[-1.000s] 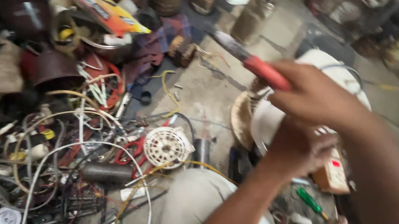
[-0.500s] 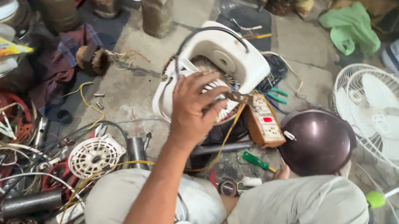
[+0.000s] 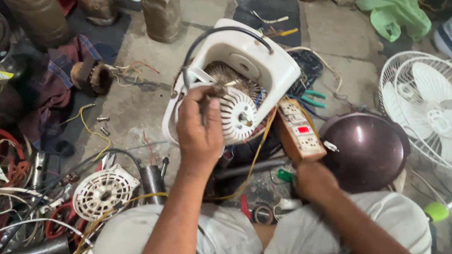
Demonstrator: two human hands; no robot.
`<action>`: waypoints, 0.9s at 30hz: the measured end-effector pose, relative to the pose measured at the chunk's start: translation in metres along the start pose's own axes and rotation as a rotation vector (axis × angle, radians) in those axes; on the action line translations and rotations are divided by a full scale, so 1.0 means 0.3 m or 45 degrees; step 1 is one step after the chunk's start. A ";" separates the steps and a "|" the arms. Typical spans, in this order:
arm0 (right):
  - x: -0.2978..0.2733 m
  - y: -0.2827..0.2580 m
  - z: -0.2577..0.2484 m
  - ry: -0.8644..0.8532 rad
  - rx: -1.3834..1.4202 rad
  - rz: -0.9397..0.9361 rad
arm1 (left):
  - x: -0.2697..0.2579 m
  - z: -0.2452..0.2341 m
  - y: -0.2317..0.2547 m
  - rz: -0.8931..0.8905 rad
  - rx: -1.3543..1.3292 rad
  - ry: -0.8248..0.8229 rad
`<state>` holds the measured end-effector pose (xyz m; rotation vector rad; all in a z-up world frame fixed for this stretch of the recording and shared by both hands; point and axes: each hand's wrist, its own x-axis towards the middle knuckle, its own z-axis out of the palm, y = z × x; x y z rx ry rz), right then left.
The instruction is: The person disassembles a white fan motor housing using pliers and a screwdriver. They remove the top cover, manipulate internal wires, and detach the motor assembly from the base.
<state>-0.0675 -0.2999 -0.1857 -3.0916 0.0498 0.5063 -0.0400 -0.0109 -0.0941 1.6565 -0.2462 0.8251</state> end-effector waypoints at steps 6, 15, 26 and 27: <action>0.135 0.004 0.230 -0.042 -0.310 -0.069 | 0.026 -0.024 0.012 0.336 0.389 0.063; -0.224 -0.002 -0.315 1.008 0.740 -0.092 | 0.007 0.000 -0.025 0.212 0.308 0.099; -0.327 -0.204 -0.484 1.159 1.490 -0.803 | -0.003 0.003 -0.028 0.165 0.330 0.096; -0.325 -0.209 -0.484 1.153 1.490 -0.790 | -0.004 0.003 -0.029 0.158 0.323 0.096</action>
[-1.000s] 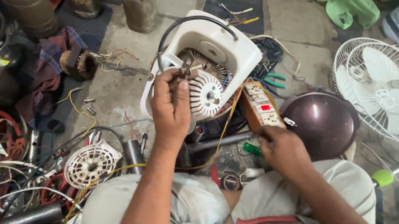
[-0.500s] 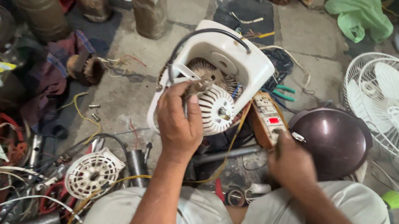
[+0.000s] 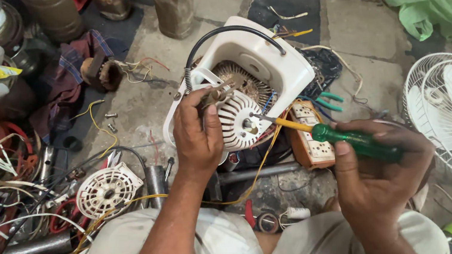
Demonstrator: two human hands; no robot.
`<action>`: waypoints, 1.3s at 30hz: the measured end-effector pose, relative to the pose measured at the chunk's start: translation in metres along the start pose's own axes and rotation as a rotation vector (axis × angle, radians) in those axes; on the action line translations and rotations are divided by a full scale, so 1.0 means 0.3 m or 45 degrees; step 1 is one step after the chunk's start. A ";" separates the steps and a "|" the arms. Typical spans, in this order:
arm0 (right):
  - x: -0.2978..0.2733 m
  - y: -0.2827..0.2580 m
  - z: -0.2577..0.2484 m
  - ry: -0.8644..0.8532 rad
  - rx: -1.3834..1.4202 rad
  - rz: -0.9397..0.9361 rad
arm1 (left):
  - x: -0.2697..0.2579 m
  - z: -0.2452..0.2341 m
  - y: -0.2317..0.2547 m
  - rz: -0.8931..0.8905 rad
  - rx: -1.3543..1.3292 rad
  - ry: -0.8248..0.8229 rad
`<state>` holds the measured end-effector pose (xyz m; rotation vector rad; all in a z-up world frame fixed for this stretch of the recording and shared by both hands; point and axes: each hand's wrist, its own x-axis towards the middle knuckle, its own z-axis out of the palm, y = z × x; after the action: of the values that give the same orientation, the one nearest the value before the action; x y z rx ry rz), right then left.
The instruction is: The person disassembles a white fan motor housing using pliers and a screwdriver. They remove the top cover, manipulate internal wires, and detach the motor assembly from the base.
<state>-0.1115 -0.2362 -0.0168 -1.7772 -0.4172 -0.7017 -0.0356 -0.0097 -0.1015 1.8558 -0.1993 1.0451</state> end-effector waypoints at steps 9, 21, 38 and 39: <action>-0.008 0.016 -0.007 0.009 0.010 0.005 | 0.002 0.005 -0.001 -0.022 -0.020 -0.013; 0.123 -0.138 -0.059 -0.286 -0.736 -0.095 | -0.007 0.025 -0.024 0.014 -0.061 0.030; 0.197 -0.193 -0.105 -0.588 -0.970 0.096 | -0.004 0.014 -0.019 -0.076 -0.105 -0.007; 0.203 -0.196 -0.106 -0.616 -0.926 0.126 | -0.003 0.017 -0.020 -0.058 -0.095 -0.003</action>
<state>-0.1085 -0.2520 0.0721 -2.6555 -0.4171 -0.3562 -0.0299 -0.0109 -0.1070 1.7868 -0.1941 0.9918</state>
